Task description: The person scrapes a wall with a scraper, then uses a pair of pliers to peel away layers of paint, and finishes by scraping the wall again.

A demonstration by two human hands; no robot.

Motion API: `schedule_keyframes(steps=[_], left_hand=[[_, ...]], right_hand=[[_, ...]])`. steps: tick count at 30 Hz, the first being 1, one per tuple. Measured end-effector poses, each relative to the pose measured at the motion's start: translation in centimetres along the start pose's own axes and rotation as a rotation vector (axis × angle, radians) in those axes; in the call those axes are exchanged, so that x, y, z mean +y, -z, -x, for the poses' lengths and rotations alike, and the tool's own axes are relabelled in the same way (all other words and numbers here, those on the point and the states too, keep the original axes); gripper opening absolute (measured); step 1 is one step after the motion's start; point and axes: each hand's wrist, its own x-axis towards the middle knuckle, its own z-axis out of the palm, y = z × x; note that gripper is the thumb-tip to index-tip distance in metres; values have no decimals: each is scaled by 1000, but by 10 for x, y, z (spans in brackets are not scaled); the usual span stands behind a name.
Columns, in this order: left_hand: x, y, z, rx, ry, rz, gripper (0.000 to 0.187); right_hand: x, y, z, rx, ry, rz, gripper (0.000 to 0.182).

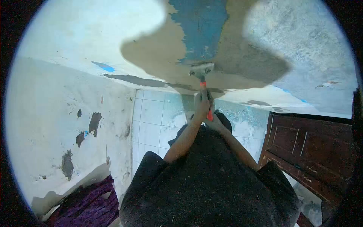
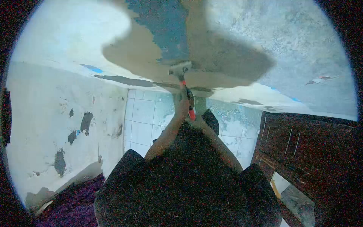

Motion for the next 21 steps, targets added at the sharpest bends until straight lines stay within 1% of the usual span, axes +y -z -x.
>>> schedule_keyframes(steps=[1,2,3,5,6,7,8,9,10,11,12,13,14,16,17,18,19,20,21], left_hand=[[-5,2,-2,31,12,57,37],[-10,4,-4,83,26,-66,37],[-13,5,-7,82,22,-64,37],[-24,5,-7,131,41,-30,44],[-3,2,0,22,36,74,44],[-14,3,-1,27,43,76,44],[-28,3,-4,41,53,94,45],[-21,-1,-5,50,58,110,47],[-15,-1,0,63,-45,-9,46],[-7,0,-1,59,-51,-9,46],[20,-5,4,43,-64,-41,45],[32,-7,8,31,-71,-71,44],[26,-6,8,36,-62,-69,44],[1,-3,1,77,-27,-88,45],[-55,19,-4,77,-36,-89,45],[-107,33,-22,128,-293,-186,44],[-154,36,-57,179,-548,-279,44],[-97,21,-40,268,-411,-371,41],[-61,13,-27,267,-410,-370,41]], right_hand=[[-1,1,3,0,9,3,34],[-1,5,8,-73,55,-81,30],[-12,9,13,-144,98,-165,28],[9,5,9,-144,107,-103,27],[19,1,5,-89,127,-166,25],[31,-5,3,-34,147,-230,24],[41,-10,1,-36,145,-230,24],[42,-11,-1,4,139,-163,23],[43,-10,-3,45,133,-95,23],[44,-7,-7,49,139,-94,23],[19,-2,-6,58,186,-29,23],[7,1,-4,64,226,36,23],[8,2,-2,58,218,35,23],[9,5,0,-89,-39,19,25],[7,5,1,-88,-30,20,25],[6,3,5,-73,39,-48,25],[4,4,8,-57,107,-116,26],[9,5,5,-53,108,-115,26],[17,6,2,-107,41,-85,24]])
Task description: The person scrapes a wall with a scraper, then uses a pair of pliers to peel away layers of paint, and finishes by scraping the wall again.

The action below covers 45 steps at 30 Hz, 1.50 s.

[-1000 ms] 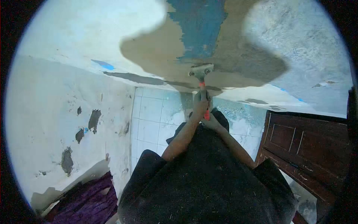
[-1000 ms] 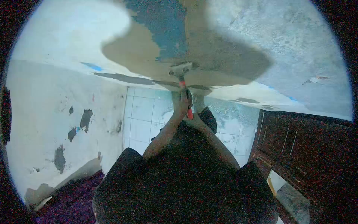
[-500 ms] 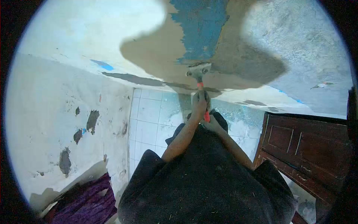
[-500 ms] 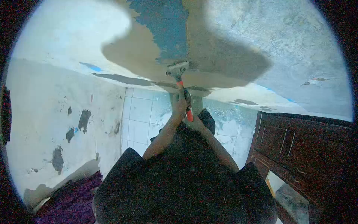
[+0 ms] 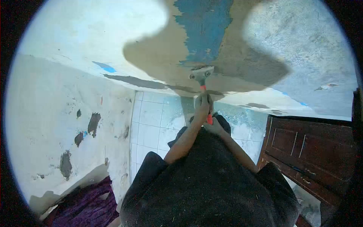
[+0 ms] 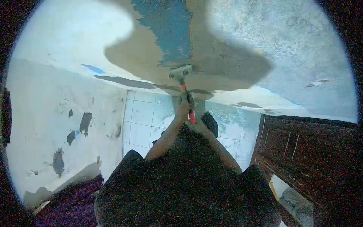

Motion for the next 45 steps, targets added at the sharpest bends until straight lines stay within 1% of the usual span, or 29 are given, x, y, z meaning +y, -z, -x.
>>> schedule_keyframes(steps=[2,3,4,5,7,8,10,13,16,20,21,23,25,26,28,29,30,31,32,33,34,36,37,38,40,42,43,44,45], left_hand=[[45,11,2,-213,334,101,40],[56,12,3,-257,489,540,42],[58,13,5,-258,493,539,42],[60,11,4,-245,432,456,42],[77,14,5,-188,316,225,44],[64,9,2,-188,313,225,44],[38,4,-3,-145,478,233,44],[76,10,0,-93,372,273,46],[61,12,0,-209,344,437,45],[62,8,3,-149,456,436,50],[114,17,5,-118,331,161,52],[77,12,1,-163,354,274,52],[88,10,-11,-207,370,385,52],[92,11,-15,-167,360,374,52],[106,16,-6,-128,372,359,52],[108,17,-5,-121,320,228,52],[111,18,-7,-113,258,98,52],[111,19,-10,-108,247,100,52],[107,19,-11,-116,329,206,52],[105,20,-12,-126,411,311,51],[103,20,-12,-139,498,416,51],[96,19,-4,-128,512,393,50],[96,18,-2,-116,511,370,50],[98,18,-7,-99,490,349,49],[99,23,-7,-176,420,342,49],[93,20,-12,-138,459,522,50],[89,19,-13,-85,418,364,49],[85,17,-9,-85,429,363,49],[87,17,-4,-79,324,234,48]], right_hand=[[5,-3,0,-57,-80,24,30],[4,-11,-1,54,10,-129,22],[2,-16,-1,169,104,-280,23],[-2,-16,0,171,108,-281,23],[-5,-16,2,157,195,-114,24],[-6,-12,-1,157,199,-113,24],[-20,-8,-2,135,-24,26,26],[6,-10,-7,157,-95,41,26],[20,-7,-8,91,21,42,28],[30,-6,-6,5,-22,-15,29],[19,-7,-2,51,-4,-17,24],[-7,-6,-2,102,31,-16,22],[-20,-5,-3,159,174,37,21],[-23,-1,-8,157,174,36,21],[-23,2,-13,50,-115,15,19],[-25,-2,-13,134,22,54,20],[-24,-3,-13,134,31,56,20],[-23,-5,-9,107,2,-37,21],[-22,-6,-7,76,-27,-128,23],[-28,-8,-6,115,153,-61,26],[-34,-6,-8,115,157,-60,26],[-43,-4,2,135,-90,80,27],[-24,-2,-9,74,-14,275,28],[-7,1,-16,74,-5,279,28],[4,-3,-14,20,-34,-13,36],[9,-5,-22,69,26,48,37],[12,-5,-22,116,72,107,38],[16,-4,-19,114,62,105,38],[18,-2,-19,34,-35,100,39]])
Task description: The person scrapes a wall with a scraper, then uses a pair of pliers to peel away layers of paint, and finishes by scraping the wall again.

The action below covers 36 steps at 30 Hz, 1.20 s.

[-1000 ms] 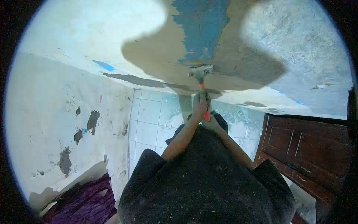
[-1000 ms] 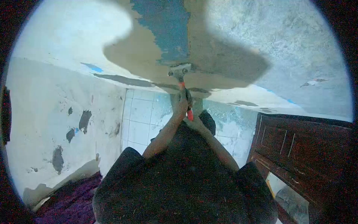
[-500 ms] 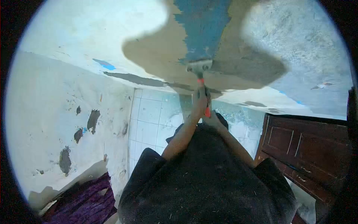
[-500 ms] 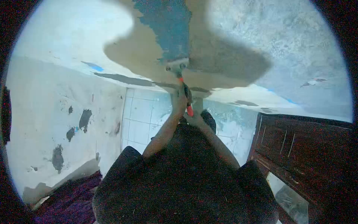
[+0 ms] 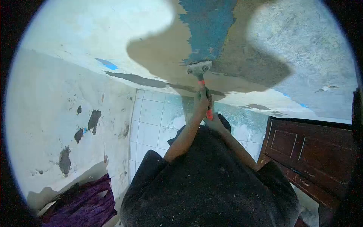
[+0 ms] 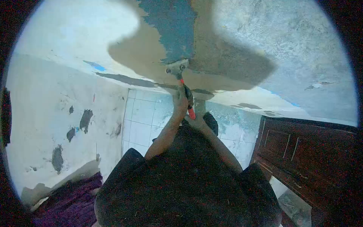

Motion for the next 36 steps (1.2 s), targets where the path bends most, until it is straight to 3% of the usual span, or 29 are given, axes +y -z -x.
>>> schedule_keyframes(steps=[1,2,3,5,6,7,9,10,11,12,13,15,19,21,22,23,25,27,29,30,31,33,34,36], left_hand=[[4,0,-1,18,-114,-132,48],[8,1,0,33,-224,-267,48],[7,3,-1,33,-230,-271,48],[5,1,-6,-99,108,182,49],[36,-6,3,-51,130,208,51],[31,-8,1,-52,141,208,51],[13,-5,-9,-99,94,157,50],[-15,-1,-16,-100,90,155,50],[-54,2,-26,-40,-95,-45,50],[-74,3,-31,22,-278,-245,49],[-44,1,-21,21,-283,-245,49],[6,-1,0,-113,72,106,43],[-18,2,-8,-88,98,103,40],[-20,1,-11,-56,-14,64,41],[5,1,-6,-76,41,96,41],[26,0,0,-94,102,129,42],[27,0,-1,-88,108,223,47],[14,0,-10,-80,14,65,50],[13,5,-3,-74,28,-17,48],[9,7,-4,-85,86,55,47],[1,8,-6,-99,151,129,47],[-22,10,-12,-135,68,171,45],[-21,12,-12,-78,57,128,45],[-10,18,-13,-50,42,59,46]], right_hand=[[7,2,-8,-86,-80,1,41],[22,-9,-13,89,114,18,32],[8,-11,-6,89,120,15,32],[-34,-3,9,152,357,-203,40],[-12,1,2,45,92,-138,39],[-31,7,7,46,81,-140,39],[-68,18,10,-139,-276,54,40],[-43,12,3,-90,-235,65,39],[-28,5,1,-86,-225,65,39],[-14,-2,2,-51,-43,-36,38],[-10,-4,6,-18,135,-138,37],[-7,0,8,-50,62,-125,39],[-19,2,12,-185,-142,-59,48],[-2,-4,6,-25,19,-80,35],[-2,-11,-2,107,334,-96,31],[-20,-6,-2,109,336,-91,31],[-71,10,18,38,-34,44,39],[-50,11,8,-37,-21,83,45],[-44,6,15,-170,1,-287,42],[-48,1,14,-31,17,14,40],[-40,2,6,-32,22,17,40],[-31,-2,-2,-129,61,151,41],[-31,-3,0,-194,-7,-80,45],[-24,-6,-15,-262,-39,16,46]])
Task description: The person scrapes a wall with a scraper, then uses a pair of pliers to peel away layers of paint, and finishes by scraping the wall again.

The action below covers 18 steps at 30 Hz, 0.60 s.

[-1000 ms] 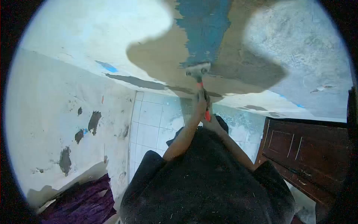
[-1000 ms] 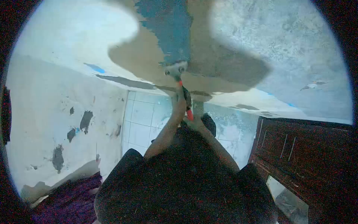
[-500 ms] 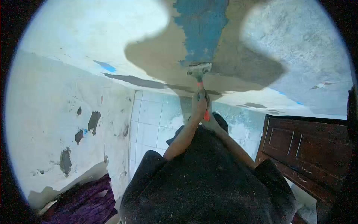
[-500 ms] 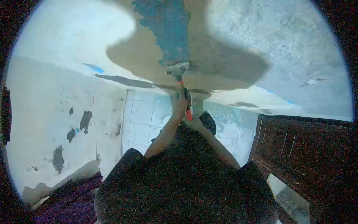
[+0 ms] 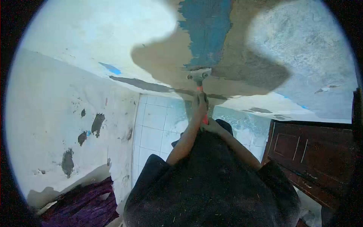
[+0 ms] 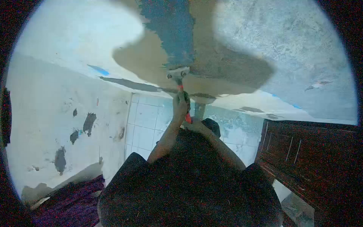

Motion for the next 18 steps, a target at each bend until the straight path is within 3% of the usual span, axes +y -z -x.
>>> schedule_keyframes(steps=[1,2,3,4,5,7,9,10,11,13,14,17,18], left_hand=[[-4,4,-3,1,-2,-2,46],[-7,7,-7,40,-100,-126,48],[-8,11,-11,83,-200,-249,50],[3,15,-7,48,-74,-189,42],[12,20,-4,54,-77,-196,42],[33,25,6,44,-136,-208,41],[45,36,14,34,-58,-160,38],[42,45,11,27,-91,-176,35],[38,52,7,13,-122,-192,33],[47,53,7,-2,-124,-138,29],[50,54,6,-10,-127,-148,33],[61,73,-2,-114,-135,-191,35],[58,78,-5,-144,-96,-192,34]], right_hand=[[10,2,-7,-63,-52,99,47],[20,2,-10,-58,201,-47,50],[3,4,-6,-63,206,-46,50],[-34,5,6,-34,215,-114,37],[-71,6,20,-5,227,-186,27],[-98,2,25,-28,185,-207,27],[-87,-19,6,120,345,-97,29],[-81,-29,-4,178,600,11,34],[-72,-37,-11,198,600,-5,34],[-80,-53,-17,-43,370,-227,34],[-83,-64,-18,-94,346,-490,34],[-29,-110,-87,-114,198,-716,35],[-36,-117,-89,20,119,-369,41]])
